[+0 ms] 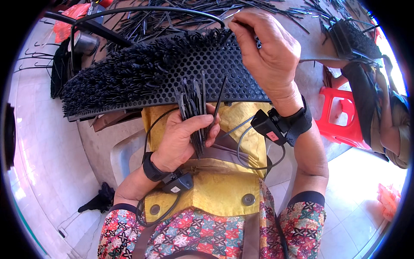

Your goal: The person assembles brushes by picking up individual black bristles from a table and inserting them one by one into the holes of a black plastic brush base.

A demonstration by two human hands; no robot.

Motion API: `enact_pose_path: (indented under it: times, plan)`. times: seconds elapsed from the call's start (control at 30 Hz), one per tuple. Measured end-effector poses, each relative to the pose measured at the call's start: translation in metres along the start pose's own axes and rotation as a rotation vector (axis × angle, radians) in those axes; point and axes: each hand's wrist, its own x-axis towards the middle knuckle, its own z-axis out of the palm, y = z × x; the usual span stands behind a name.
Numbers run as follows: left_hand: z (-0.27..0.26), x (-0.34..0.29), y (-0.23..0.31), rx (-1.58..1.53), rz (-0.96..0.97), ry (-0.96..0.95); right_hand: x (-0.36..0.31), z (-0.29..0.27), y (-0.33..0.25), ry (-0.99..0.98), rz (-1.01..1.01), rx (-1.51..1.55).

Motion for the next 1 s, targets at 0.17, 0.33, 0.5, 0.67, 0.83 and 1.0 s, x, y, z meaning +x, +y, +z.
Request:
enact_pose_path:
  times: [0.17, 0.33, 0.5, 0.67, 0.83, 1.0]
  plan:
    - [0.000, 0.000, -0.001, 0.001, 0.003, -0.009, -0.002, 0.003, 0.001, -0.047, -0.019, -0.009]
    - [0.001, 0.001, -0.001, 0.000, 0.006, -0.016, -0.005, 0.009, 0.007, -0.229, -0.127, -0.015]
    - [0.003, 0.000, -0.002, 0.007, 0.005, -0.012, 0.001, 0.008, 0.010, -0.278, -0.101, -0.029]
    - [0.006, -0.001, 0.000, 0.035, -0.011, 0.010, 0.009, 0.012, 0.019, -0.490, 0.076, 0.026]
    - [0.005, -0.001, 0.000, 0.013, -0.007, 0.011, 0.005, -0.004, -0.003, -0.579, 0.552, 0.357]
    - [0.009, -0.001, 0.002, 0.054, -0.047, 0.004, -0.011, -0.013, -0.022, -0.766, 0.834, 0.685]
